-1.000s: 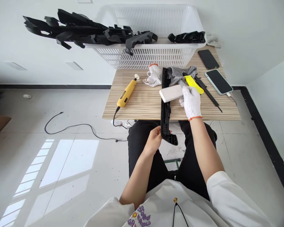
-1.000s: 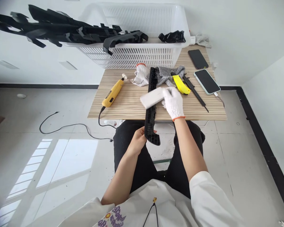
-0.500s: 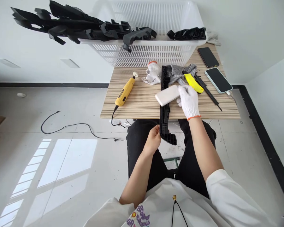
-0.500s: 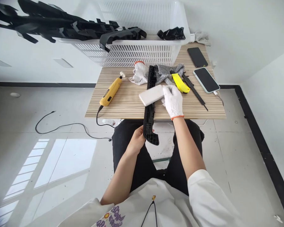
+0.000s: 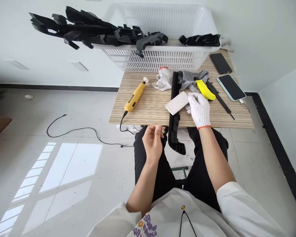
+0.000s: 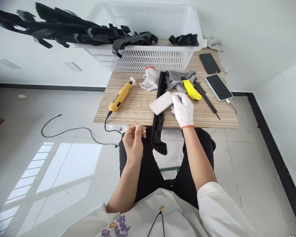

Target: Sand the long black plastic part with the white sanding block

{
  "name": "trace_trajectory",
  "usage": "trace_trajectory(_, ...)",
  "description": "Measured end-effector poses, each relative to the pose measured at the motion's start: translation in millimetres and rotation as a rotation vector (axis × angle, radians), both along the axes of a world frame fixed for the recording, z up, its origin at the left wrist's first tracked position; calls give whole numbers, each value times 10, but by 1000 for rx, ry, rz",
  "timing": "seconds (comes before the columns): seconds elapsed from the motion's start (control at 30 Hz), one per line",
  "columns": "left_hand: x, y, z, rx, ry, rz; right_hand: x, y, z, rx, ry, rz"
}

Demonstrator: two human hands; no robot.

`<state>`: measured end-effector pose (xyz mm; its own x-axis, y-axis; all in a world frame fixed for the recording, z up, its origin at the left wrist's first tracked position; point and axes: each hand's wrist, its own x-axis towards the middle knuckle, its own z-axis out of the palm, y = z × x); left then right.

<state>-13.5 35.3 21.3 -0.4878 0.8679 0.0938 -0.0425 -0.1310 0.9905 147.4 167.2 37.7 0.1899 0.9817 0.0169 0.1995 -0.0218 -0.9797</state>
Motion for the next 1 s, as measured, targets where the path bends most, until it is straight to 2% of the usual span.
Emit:
trace_trajectory(0.1,-55,304,268,24,-56,-124,-12,-50,34,57,50,-60)
trace_trajectory(0.17,-54,526,436,31,-89,-235,-17,-99,56,137,72,-50)
trace_trajectory(0.27,10,725,552,18,-179,-374,-8,-193,74,227,80,29)
trace_trajectory(0.33,66,738,520,-28,-249,-429,11,-262,83,235,87,93)
trace_trajectory(0.43,115,665,399,-79,-303,-488,53,-351,116,234,68,218)
trace_trajectory(0.6,126,595,292,-56,-201,-524,130,-412,192,248,-149,365)
trace_trajectory(0.77,157,562,290,2,86,-463,175,-402,179,349,-268,377)
trace_trajectory(0.87,198,534,289,52,182,-445,189,-405,176,325,-198,367)
trace_trajectory(1.0,255,510,283,61,188,-489,219,-428,214,234,-38,341)
